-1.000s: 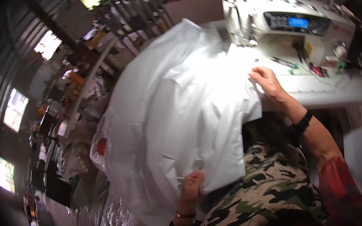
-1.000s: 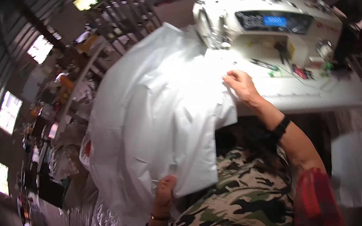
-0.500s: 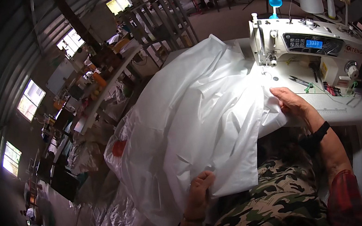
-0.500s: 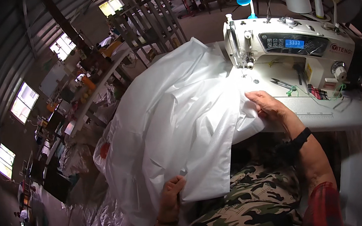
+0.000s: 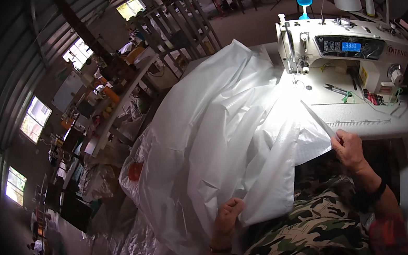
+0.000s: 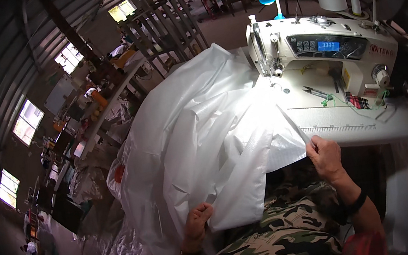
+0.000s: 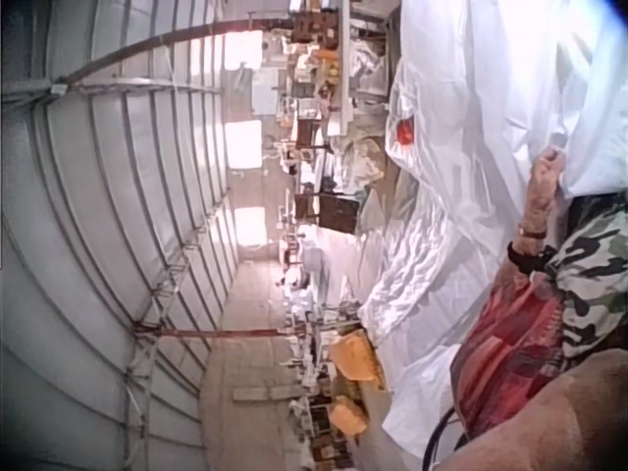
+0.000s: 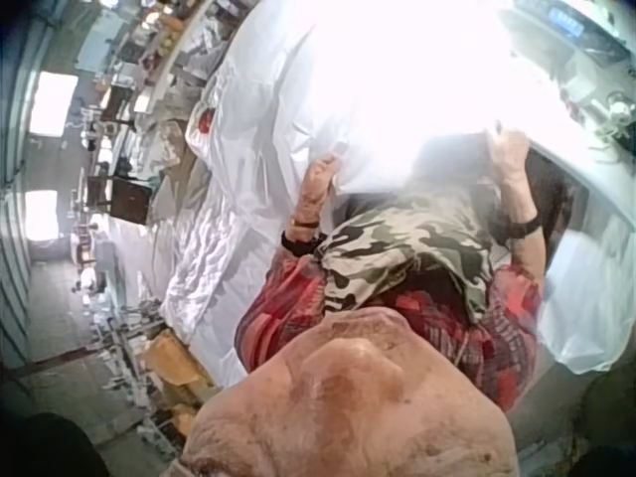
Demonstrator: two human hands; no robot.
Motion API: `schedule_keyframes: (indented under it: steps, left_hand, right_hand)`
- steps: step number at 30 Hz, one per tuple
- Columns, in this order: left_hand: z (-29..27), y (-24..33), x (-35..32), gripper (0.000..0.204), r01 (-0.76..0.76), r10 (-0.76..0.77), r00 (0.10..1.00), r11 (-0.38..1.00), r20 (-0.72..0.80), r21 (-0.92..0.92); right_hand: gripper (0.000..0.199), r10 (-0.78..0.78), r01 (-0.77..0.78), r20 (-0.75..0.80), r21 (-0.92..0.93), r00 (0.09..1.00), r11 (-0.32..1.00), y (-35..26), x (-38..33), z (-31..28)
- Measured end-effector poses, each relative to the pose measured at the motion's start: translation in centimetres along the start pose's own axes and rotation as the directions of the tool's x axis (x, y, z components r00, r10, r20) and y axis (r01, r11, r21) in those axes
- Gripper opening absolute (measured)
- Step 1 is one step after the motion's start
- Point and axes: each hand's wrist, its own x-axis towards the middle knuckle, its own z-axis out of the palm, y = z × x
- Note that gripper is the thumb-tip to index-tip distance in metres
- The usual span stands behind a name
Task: Sewing together large white plastic sheets using an industrial sewing machine in a manufacturing facility.
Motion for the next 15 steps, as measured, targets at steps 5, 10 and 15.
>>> schedule_keyframes:
  steps: [5, 10, 15]
  left_hand:
    - [0.9, 0.9, -0.4, 0.011, -0.024, 0.026, 0.999, 0.997, -0.027, 0.078]
    - [2.8, 2.7, -0.7, 0.010, -0.033, 0.062, 0.996, 0.912, -0.058, 0.409]
    - [6.4, 6.8, -0.6, 0.013, -0.193, 0.275, 0.962, 0.678, -0.001, 0.709]
  right_hand:
    - [0.028, 0.201, -0.480, 0.537, 0.451, 0.819, 0.753, -2.6, -3.1, 1.1]
    - [0.041, -0.207, -0.577, 0.737, 0.644, 0.643, 0.502, -5.2, -3.7, 5.4]
    - [0.030, -0.067, -0.503, 0.608, 0.709, 0.791, 0.494, -5.1, -5.1, 8.6]
